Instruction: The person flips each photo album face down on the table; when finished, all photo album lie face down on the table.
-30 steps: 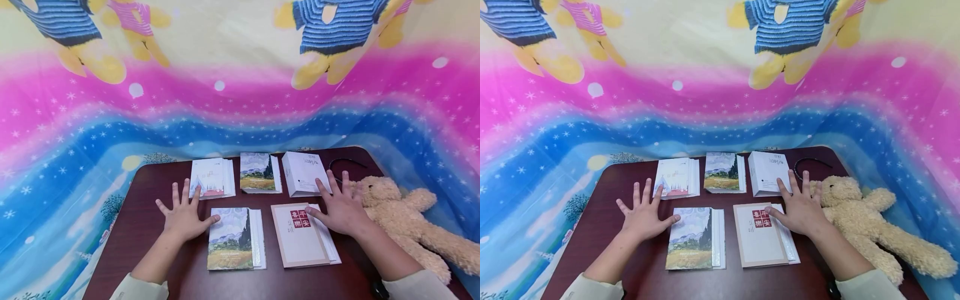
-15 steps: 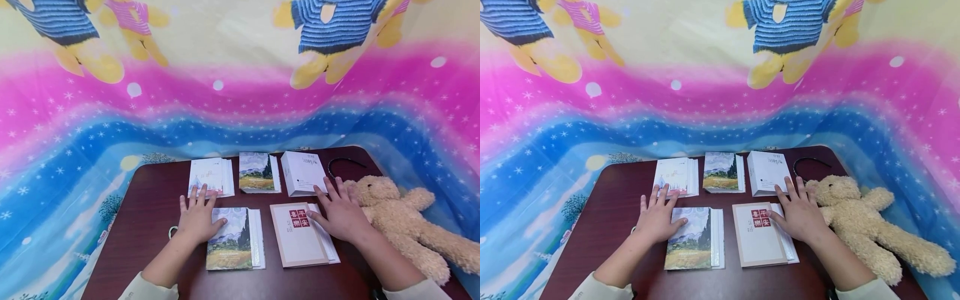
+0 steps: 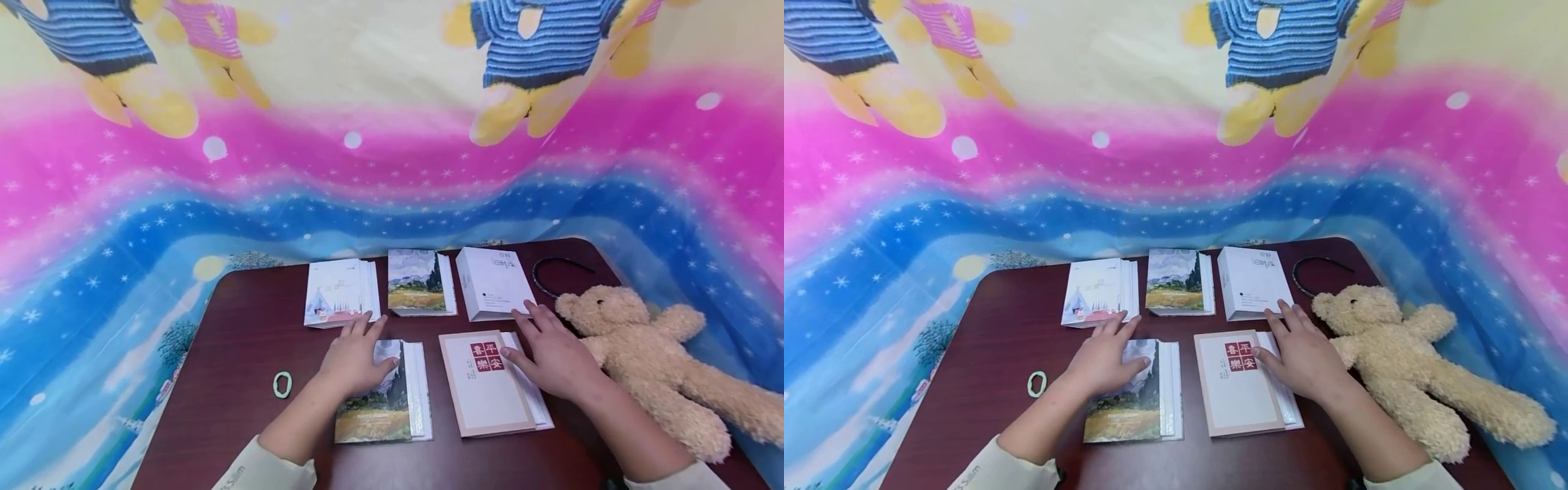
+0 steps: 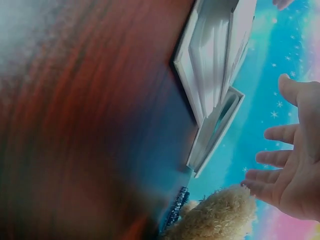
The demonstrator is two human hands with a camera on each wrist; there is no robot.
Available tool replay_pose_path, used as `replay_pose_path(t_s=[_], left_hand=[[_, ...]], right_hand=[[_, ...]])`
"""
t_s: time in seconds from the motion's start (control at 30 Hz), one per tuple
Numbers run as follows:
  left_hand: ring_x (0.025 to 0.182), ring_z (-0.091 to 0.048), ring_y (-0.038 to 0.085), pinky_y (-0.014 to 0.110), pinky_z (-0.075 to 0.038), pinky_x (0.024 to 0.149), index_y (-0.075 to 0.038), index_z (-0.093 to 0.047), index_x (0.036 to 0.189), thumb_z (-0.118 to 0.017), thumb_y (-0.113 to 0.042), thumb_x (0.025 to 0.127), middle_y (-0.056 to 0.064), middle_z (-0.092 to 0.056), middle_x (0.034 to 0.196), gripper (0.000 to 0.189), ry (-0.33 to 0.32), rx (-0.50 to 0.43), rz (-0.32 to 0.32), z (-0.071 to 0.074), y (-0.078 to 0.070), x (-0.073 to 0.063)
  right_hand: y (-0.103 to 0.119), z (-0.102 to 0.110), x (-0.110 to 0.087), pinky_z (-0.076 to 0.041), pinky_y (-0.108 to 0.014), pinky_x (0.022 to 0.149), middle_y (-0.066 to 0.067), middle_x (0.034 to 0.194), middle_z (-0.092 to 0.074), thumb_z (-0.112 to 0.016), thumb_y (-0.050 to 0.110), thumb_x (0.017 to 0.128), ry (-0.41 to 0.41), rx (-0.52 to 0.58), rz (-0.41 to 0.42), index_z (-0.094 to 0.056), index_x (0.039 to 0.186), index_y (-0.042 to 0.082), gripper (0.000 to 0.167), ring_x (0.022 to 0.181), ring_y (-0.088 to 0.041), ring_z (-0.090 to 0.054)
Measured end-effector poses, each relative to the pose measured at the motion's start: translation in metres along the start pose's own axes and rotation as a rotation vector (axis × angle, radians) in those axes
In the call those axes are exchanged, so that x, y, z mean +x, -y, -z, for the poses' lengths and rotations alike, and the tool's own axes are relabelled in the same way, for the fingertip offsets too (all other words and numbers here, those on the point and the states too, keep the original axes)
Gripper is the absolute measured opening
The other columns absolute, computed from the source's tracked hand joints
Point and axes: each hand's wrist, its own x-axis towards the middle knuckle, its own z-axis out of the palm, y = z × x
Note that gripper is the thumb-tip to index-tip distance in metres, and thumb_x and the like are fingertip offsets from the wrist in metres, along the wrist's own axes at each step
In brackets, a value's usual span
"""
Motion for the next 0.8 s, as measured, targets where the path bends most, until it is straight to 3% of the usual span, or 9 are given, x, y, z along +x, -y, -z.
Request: replay_pose_path(t_s=[0.3,0.53,0.8], left_hand=[[0.143,-0.044,0.036,0.060,-0.047,0.105,-0.020,-0.045,0.159,-0.070,-0.052,0.094,0.010,-0.043,0.160,0.077,0.026,-0.206,-0.055,-0.006,-0.013,0.001],[0.138,-0.051,0.032,0.054,-0.045,0.109,-0.016,-0.049,0.155,-0.070,-0.046,0.095,0.011,-0.049,0.155,0.070,0.052,-0.385,-0.089,-0.010,-0.020,0.004],[0.117,-0.063,0.030,0.049,-0.052,0.096,-0.014,-0.047,0.157,-0.070,-0.041,0.096,0.012,-0.052,0.150,0.070,0.140,-0.549,-0.097,-0.016,-0.029,0.006]], right_hand=[[0.003,-0.005,-0.006,-0.044,-0.067,0.102,-0.027,0.159,-0.037,-0.070,0.048,0.097,-0.003,0.047,-0.021,-0.046,0.154,0.001,0.078,0.141,-0.050,-0.038],[0.004,-0.003,-0.006,-0.043,-0.067,0.104,-0.027,0.156,-0.041,-0.070,0.044,0.097,0.019,0.113,-0.034,-0.047,0.153,-0.001,0.075,0.139,-0.051,-0.040],[0.003,-0.005,-0.008,-0.039,-0.068,0.107,-0.027,0.154,-0.044,-0.071,0.043,0.098,0.039,0.172,-0.029,-0.046,0.154,-0.001,0.075,0.138,-0.052,-0.043]])
